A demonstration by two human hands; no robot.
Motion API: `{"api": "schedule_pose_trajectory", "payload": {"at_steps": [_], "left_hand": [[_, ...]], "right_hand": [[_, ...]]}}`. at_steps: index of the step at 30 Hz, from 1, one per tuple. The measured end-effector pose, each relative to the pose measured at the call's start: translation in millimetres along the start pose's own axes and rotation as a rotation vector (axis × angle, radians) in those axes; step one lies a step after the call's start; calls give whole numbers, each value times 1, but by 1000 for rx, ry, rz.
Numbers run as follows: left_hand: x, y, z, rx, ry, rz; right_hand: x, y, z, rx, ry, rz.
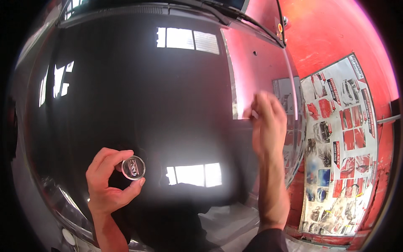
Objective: The person paints a small scratch on a car hood by hand using a thin applicator tool and a container of black paint.
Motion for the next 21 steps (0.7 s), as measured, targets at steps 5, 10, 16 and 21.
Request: {"api": "schedule_pose_trajectory", "payload": {"at_steps": [5,10,16,21], "left_hand": [[-3,-7,3,5,11,1],[-3,-7,2,21,-8,-12],[-2,-7,2,16,1,-29],[-1,-7,3,77,-11,-6]], "right_hand": [[99,40,3,35,-92,94],[140,67,1,28,-52,164],[149,74,-6,40,-88,181],[151,77,-3,-3,-116,179]]}}
Point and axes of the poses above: each hand's wrist, its own x-axis towards the middle knuckle, its own z-axis out of the palm, y = z × x, the point moved 2 cm from there along x, towards the middle knuckle, and after that the axes turned 13 degrees about -y, right-handed, at the moved point
